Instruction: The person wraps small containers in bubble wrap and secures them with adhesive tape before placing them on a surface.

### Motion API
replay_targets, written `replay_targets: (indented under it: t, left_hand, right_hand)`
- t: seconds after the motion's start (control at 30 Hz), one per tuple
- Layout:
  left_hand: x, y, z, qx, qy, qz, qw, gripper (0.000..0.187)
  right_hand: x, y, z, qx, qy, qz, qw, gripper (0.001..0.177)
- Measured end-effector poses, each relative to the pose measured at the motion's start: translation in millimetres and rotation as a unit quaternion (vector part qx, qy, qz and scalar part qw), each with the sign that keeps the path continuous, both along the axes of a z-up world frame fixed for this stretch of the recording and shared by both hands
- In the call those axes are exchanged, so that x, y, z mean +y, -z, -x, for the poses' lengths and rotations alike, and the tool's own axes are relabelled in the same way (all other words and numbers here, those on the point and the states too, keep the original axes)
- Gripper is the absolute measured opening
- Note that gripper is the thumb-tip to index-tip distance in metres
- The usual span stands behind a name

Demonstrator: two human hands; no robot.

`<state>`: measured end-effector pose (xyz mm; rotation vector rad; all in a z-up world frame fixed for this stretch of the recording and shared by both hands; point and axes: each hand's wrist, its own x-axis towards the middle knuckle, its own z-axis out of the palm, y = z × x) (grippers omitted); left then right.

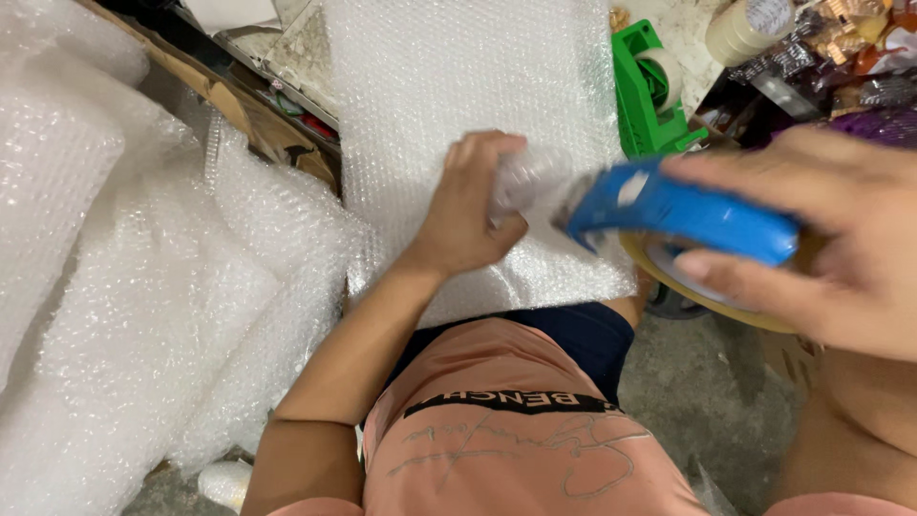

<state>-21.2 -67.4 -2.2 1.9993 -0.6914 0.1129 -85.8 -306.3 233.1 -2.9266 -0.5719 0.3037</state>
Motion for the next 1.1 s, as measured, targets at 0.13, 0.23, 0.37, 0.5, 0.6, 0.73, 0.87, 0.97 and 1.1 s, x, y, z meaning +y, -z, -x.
replay_targets:
  t: [0.13, 0.23, 0.37, 0.5, 0.6, 0.73, 0.87, 0.97, 1.1]
  left_hand:
    - [-27, 14, 30, 0.014, 0.04, 0.108, 0.993, 0.105]
    - [-30, 18, 32, 0.044, 0.019, 0.204, 0.978, 0.12]
    - [-9, 14, 15, 0.096, 0.01, 0.247, 0.964, 0.126]
    - [10, 12, -16, 0.131, -0.033, 0.244, 0.96, 0.131]
    - [20, 12, -23, 0.089, -0.047, 0.288, 0.952, 0.124]
    - [13, 11, -20, 0.154, -0.031, 0.297, 0.942, 0.126]
    - [20, 6, -21, 0.092, -0.014, 0.299, 0.95, 0.109]
    - [37, 1, -22, -0.116, -0.044, 0.104, 0.987, 0.071]
    - [62, -9, -14, 0.06, -0.096, 0.148, 0.982, 0.044]
  right_hand:
    - [-6, 4, 0, -0.065, 0.006, -0.184, 0.981, 0.055]
    - [13, 23, -8, -0.054, -0.014, -0.158, 0.986, 0.05]
    - [18, 22, 9, -0.046, 0.003, -0.059, 0.997, 0.063]
    - [16, 20, 22, -0.026, 0.077, 0.024, 0.996, 0.07]
    - [23, 32, 23, -0.039, 0.011, 0.007, 0.999, 0.063]
    - [44, 49, 10, -0.071, -0.054, 0.141, 0.986, 0.062]
    - [70, 44, 3, -0.125, -0.203, 0.262, 0.935, 0.044]
    - [62, 19, -21, -0.085, -0.185, 0.15, 0.967, 0.056]
    - [34, -1, -53, 0.048, 0.002, 0.202, 0.978, 0.075]
